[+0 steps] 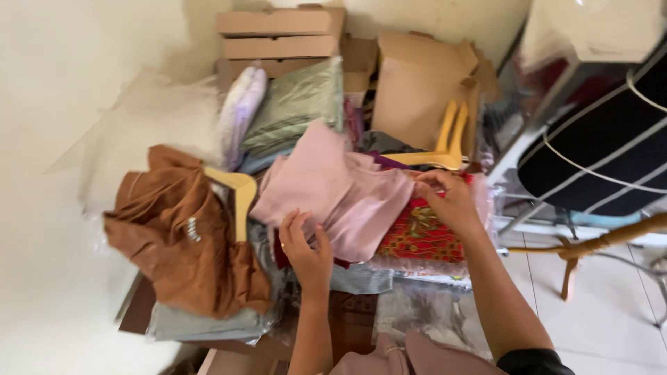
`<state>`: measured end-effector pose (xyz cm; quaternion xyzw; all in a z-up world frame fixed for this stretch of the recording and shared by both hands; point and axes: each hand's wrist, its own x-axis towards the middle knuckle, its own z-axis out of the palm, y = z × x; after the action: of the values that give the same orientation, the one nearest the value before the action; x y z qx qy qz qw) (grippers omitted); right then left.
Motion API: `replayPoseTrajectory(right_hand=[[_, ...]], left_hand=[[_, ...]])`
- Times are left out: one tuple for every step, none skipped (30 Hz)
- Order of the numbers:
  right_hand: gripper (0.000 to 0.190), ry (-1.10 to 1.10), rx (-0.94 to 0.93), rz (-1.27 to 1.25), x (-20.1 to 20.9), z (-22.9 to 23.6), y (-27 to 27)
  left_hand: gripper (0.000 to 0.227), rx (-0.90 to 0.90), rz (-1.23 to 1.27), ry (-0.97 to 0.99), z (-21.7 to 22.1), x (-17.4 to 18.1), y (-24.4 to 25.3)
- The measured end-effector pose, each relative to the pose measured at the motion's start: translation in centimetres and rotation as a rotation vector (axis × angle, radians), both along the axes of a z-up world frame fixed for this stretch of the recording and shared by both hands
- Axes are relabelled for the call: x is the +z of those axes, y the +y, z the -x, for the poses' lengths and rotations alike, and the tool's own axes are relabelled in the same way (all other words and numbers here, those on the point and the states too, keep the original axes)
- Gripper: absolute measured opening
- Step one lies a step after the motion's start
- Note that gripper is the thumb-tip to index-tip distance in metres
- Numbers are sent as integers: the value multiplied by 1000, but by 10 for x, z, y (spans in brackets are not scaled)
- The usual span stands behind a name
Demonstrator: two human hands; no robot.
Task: Placing garments on hangers and buttoning them.
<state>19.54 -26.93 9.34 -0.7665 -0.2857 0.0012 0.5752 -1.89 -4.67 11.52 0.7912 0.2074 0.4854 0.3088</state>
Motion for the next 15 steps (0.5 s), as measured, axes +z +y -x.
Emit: replayPoseTrajectory(right_hand=[[17,18,-57,-19,1,-2,-16],[16,37,-115,-38,3,-5,-32],[16,45,-131,-44,-4,-15,-50],[15,70,-123,-118,-11,-25,-69],[15,93,-111,-193,-18,-35,-87],[15,100,-124,-200,-21,-42,-101],[15,150,-184,-205,-25,-51,-115],[15,201,-243,-210,-28,-61,-128],[15,206,-247,-214,-47,-75,-138],[14,223,-255,-197,-66,-89,-148],[13,246,-259,-177,-86,-103,-157],[13,256,-260,-178,-99,-117,-157],[15,204,-236,-85,-114,-129,-155],[17,151,-210,8,-129,-141,-153],[17,165,-204,4,-139,-155,-145]], left_hand=[[31,-20,-43,-30,-6,5,-13],[35,-40,-85,-61,-12,9,-27],[35,-57,-91,-53,-20,6,-38],[34,-197,-50,-22,-29,3,-48],[34,-333,-9,11,-37,-1,-59],[34,-346,-15,19,-44,-5,-71],[35,-393,-60,100,-53,-10,-83],[37,-440,-106,181,-61,-15,-94],[37,-444,-110,187,-67,-19,-102],[43,-502,-78,274,-74,-23,-110],[50,-556,-42,365,-79,-28,-117],[50,-556,-42,375,-87,-34,-119],[54,-549,-69,518,-93,-41,-120],[58,-539,-94,661,-99,-47,-120],[58,-533,-94,676,-102,-51,-119]])
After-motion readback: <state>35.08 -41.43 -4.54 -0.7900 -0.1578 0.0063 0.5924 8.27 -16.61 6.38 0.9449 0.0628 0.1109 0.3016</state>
